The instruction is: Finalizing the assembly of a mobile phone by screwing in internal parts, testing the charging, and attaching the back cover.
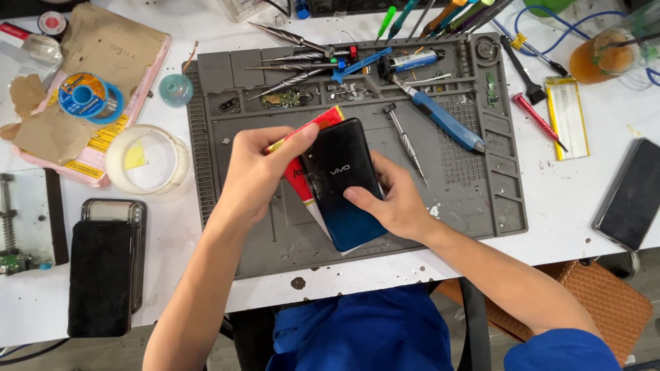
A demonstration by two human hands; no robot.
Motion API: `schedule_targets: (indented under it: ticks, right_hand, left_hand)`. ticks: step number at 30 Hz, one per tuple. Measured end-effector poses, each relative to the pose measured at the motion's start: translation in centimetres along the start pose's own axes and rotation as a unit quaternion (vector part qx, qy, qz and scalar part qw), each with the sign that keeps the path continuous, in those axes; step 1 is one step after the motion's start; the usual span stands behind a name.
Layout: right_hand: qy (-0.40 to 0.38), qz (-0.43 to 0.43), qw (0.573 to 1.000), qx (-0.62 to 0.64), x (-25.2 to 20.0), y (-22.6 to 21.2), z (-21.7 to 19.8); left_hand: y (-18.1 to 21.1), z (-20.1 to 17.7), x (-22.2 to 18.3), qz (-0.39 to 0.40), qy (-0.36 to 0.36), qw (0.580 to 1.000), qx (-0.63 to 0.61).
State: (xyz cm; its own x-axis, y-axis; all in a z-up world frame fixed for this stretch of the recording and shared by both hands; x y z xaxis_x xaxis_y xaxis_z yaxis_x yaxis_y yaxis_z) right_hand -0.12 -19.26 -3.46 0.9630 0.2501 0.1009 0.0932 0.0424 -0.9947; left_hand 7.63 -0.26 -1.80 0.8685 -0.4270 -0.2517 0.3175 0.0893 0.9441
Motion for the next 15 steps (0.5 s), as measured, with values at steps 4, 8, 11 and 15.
schedule_targets:
  ticks: [4,8,11,15]
  right_hand:
    - [-0.006,0.023,1.0,-0.006,0.1,-0.1,-0.3]
    - [-0.002,0.025,1.0,0.008,0.3,-0.9,0.2]
    - [0.029,0.049,0.998,0.004,0.4,-0.7,-0.3]
    - [0.069,0.075,0.994,0.025,0.2,-1.0,-0.5]
  left_hand:
    - [1.5,1.5,0.6,0.035,0.031,0.998,0.052]
    - [1.4,1.9,1.2,0.053,0.036,0.998,0.023]
    - [1.3,1.9,1.6,0.061,0.043,0.99,0.116]
    - [1.1,1.3,1.1,0.155,0.077,0.976,0.131]
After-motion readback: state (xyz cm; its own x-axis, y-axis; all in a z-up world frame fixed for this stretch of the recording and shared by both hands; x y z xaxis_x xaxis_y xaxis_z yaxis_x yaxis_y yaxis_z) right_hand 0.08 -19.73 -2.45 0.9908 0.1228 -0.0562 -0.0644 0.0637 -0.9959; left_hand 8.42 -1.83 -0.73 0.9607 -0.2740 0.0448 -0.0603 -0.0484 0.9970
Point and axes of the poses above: each hand's wrist, its own x-axis towards the middle knuckle, its own z-axis out of the palm, y = z × x, the point moved 4 cm from there along x, towards the middle knuckle, and after that the axes turned 10 degrees about -y, right-handed, at the moved point
